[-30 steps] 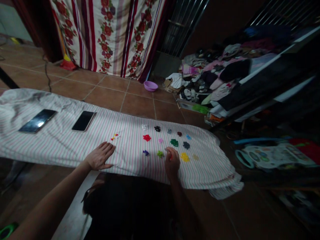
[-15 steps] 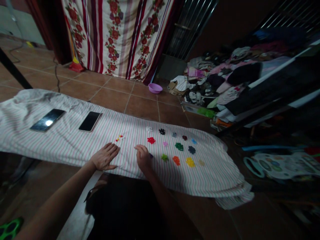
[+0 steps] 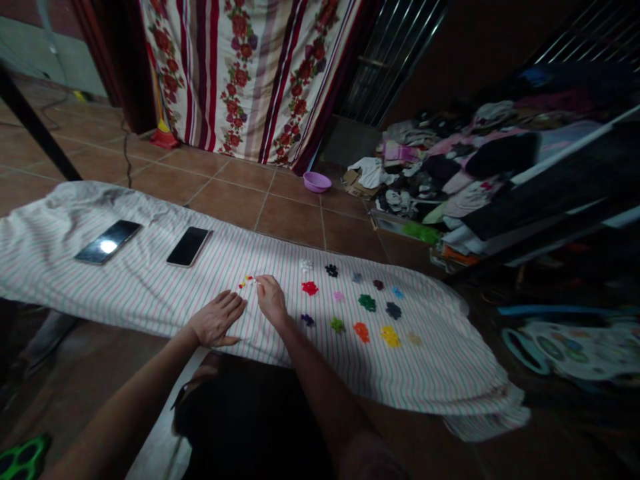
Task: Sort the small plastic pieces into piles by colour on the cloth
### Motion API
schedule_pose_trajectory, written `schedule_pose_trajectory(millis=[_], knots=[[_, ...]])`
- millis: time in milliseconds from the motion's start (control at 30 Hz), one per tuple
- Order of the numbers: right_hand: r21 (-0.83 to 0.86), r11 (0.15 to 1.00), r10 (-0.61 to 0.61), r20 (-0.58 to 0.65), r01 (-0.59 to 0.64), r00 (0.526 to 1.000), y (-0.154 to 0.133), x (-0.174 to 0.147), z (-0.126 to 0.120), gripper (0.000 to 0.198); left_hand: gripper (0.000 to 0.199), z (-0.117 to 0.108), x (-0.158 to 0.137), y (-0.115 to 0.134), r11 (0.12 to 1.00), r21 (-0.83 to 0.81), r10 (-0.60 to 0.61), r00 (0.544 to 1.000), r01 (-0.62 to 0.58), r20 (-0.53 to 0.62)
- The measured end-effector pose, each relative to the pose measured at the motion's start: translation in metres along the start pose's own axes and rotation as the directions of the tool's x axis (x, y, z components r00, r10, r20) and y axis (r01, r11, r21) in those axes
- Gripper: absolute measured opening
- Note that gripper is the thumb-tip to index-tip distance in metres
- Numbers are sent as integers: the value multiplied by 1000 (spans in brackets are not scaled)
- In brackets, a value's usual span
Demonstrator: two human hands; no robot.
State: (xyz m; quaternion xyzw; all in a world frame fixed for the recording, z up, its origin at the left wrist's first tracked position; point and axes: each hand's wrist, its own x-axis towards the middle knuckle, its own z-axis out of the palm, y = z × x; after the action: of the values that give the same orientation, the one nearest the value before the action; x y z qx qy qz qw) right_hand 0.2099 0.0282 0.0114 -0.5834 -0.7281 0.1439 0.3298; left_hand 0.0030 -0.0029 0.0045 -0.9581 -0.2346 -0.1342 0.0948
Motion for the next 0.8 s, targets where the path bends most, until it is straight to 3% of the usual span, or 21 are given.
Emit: schedule_pose_trajectory(millis=[600,800], knots=[[-77,997,27,42,-24,999,1,9,10,21,77,4,-1,-1,998,-64,-2,1000,1,-25],[-52,997,50,3,-50,999,4,8,7,27,76,1,0,0,999,-51,-1,1000,-1,-29]])
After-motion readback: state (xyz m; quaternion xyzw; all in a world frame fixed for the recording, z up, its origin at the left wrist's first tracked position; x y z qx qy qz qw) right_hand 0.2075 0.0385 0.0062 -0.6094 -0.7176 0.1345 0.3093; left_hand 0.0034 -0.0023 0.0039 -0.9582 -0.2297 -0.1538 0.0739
